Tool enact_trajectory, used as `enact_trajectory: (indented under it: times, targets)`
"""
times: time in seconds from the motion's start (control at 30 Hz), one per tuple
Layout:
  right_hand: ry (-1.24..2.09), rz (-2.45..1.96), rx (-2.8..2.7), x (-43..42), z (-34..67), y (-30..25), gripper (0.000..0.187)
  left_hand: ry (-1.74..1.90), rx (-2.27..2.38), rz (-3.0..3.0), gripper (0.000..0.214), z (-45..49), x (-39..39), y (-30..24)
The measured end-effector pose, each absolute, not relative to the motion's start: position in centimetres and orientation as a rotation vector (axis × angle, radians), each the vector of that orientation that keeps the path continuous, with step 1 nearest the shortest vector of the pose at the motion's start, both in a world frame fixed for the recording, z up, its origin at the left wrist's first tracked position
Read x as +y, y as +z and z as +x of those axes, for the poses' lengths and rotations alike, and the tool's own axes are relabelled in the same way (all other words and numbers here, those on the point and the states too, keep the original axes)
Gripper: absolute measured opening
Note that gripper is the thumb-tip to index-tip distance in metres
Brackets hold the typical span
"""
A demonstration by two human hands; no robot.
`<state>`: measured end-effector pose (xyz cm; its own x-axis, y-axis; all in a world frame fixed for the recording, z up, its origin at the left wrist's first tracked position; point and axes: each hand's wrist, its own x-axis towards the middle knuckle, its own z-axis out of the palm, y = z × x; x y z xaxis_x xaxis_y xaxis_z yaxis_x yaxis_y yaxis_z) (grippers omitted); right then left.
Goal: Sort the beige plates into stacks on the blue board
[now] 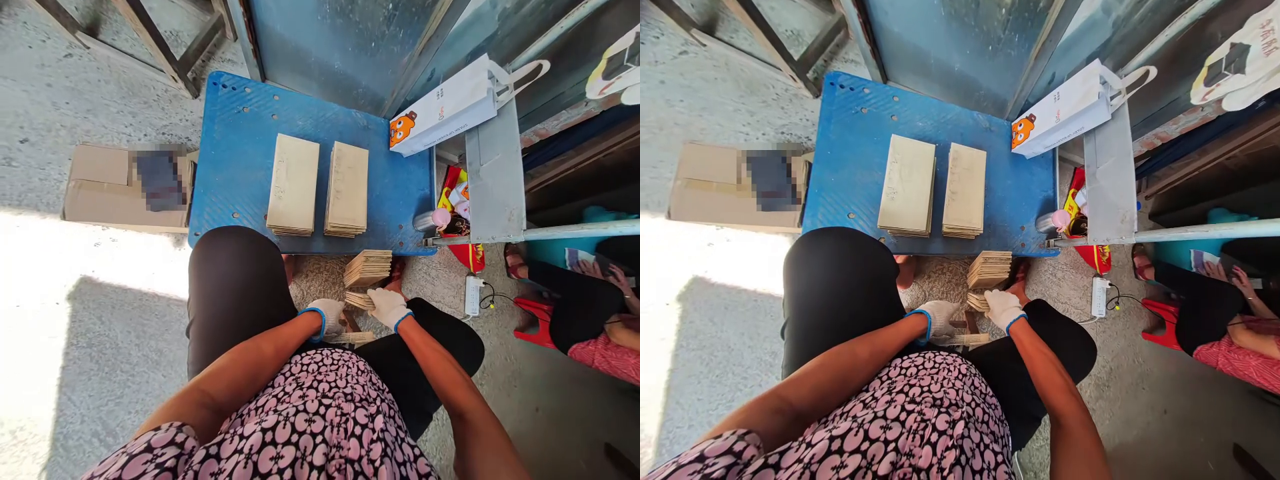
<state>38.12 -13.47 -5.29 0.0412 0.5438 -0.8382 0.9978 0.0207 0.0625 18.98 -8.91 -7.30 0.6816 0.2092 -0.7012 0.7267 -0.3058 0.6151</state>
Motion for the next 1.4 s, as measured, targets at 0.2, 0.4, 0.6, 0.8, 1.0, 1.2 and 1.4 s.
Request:
enact_trajectory:
  times: [0.2, 0.4, 0.6, 0.8, 1.0, 1.2, 1.4]
  targets:
    - [-0.854, 1.591, 1.575, -12.6, 38.9, -8.6, 0.042, -0.696, 0.735, 1.846, 0.057, 19.1, -8.6, -6.8]
    - [-0.866, 1.599, 1.566, -11.7, 39.5, -10.4, 0.040, -0.690, 0.733, 1.815, 0.051, 19.3, -8.6, -6.9]
    - [-0.868, 1.634, 1.585, -11.0, 39.4, -10.9, 0.033, -0.832, 0.634, 1.867, 0.055, 19.7, -8.4, -6.9]
    - [-0.836, 1.751, 1.651, -11.6, 39.3, -9.1, 0.031, -0.827, 0.630, 1.923, 0.057, 19.8, -8.4, -7.2]
    - [-0.815, 2.134, 1.584, -12.0, 39.8, -5.2, 0.036, -0.806, 0.656, 1.918, 0.051, 19.8, -8.2, -7.0]
    - [-0.955, 2.403, 1.446, -12.6, 37.2, -3.1, 0.032, -0.813, 0.744, 1.915, 0.048, 19.5, -8.0, -7.5]
    - [-1.180, 2.341, 1.536, -13.2, 33.1, -2.8, 0.026, -0.778, 0.858, 1.941, 0.050, 18.8, -8.0, -7.8]
